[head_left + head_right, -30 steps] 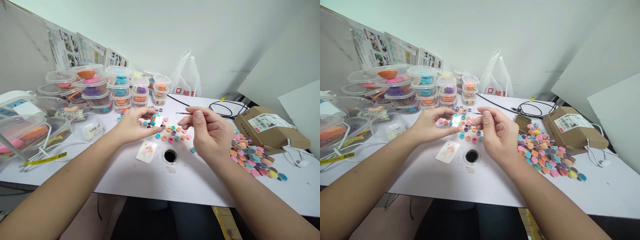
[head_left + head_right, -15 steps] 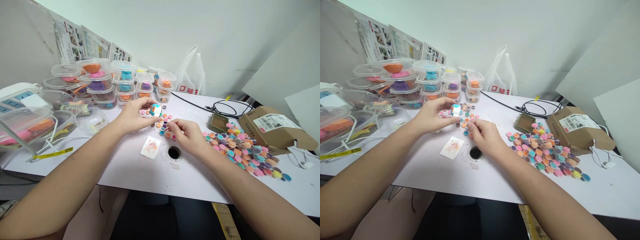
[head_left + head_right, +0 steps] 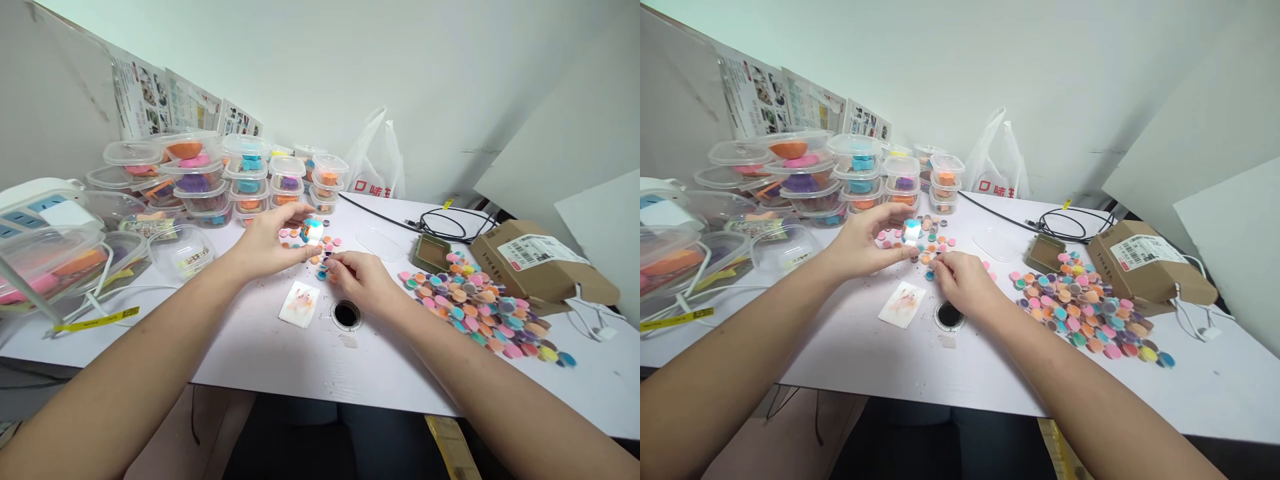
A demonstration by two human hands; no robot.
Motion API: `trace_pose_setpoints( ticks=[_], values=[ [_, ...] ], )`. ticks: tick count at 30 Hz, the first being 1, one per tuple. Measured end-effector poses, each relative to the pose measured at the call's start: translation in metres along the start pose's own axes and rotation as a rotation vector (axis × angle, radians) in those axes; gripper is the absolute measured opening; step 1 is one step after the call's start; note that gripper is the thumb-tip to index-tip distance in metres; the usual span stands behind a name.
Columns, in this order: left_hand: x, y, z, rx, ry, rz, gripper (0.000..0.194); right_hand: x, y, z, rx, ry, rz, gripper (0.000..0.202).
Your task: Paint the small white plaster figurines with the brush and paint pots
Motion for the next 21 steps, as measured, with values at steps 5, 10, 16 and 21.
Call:
trace_pose_setpoints(
  ticks=[5,10,16,21],
  values=[
    [0.005,-0.001,0.002,-0.025,-0.036,0.113,0.06,0.003,0.0,-0.001,-0.03,-0.009,0.029,0.035],
    [0.004,-0.001,0.003,-0.048,-0.072,0.119,0.055,0.005,-0.001,-0.005,-0.008,-0.093,0.065,0.037],
    [0.005,-0.001,0.007,-0.08,-0.042,0.072,0.055,0.002,0.008,-0.032,0.172,-0.294,-0.015,0.039],
    [0.008,0.001,0.012,-0.122,0.017,0.038,0.053,-0.01,0.029,-0.059,0.392,-0.441,-0.167,0.031]
  ],
)
Point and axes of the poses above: each hand's wrist, its own y-axis away from the middle knuckle, its own z-axis out of the palm, x = y × z, the point moved 7 cm from there along -y, towards the middle knuckle, and after that the axes turned 14 degrees about z, right-handed, at the moved point
